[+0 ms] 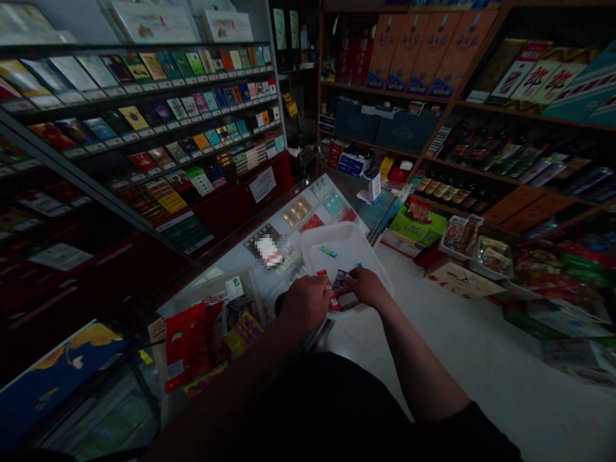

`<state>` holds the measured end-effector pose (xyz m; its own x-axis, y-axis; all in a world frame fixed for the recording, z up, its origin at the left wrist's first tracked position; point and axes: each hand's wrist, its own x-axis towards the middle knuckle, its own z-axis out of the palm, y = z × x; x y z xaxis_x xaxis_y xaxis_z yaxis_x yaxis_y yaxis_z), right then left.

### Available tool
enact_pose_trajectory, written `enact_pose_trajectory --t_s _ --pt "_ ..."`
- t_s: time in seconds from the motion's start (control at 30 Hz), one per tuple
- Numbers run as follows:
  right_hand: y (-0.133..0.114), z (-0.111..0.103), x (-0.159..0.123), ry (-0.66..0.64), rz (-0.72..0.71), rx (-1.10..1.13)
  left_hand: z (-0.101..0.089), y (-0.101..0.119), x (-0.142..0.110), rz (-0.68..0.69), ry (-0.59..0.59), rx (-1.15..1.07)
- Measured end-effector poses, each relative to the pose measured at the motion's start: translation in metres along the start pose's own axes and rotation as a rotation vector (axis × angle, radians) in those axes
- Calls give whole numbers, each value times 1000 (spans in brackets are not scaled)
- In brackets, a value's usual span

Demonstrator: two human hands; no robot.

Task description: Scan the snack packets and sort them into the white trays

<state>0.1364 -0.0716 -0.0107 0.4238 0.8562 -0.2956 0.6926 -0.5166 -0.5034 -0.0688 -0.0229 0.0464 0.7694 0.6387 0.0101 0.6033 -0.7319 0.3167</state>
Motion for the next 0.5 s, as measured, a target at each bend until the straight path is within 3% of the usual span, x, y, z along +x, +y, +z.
enact_pose_trajectory --t_s 0.1,0.2,0.5 --pt "5 7 9 -9 36 -111 12 10 19 75 -138 133" --pt "10 13 18 -25 64 -164 23 14 33 118 -198 184" --pt "21 27 34 -55 105 -237 48 15 64 115 -405 231"
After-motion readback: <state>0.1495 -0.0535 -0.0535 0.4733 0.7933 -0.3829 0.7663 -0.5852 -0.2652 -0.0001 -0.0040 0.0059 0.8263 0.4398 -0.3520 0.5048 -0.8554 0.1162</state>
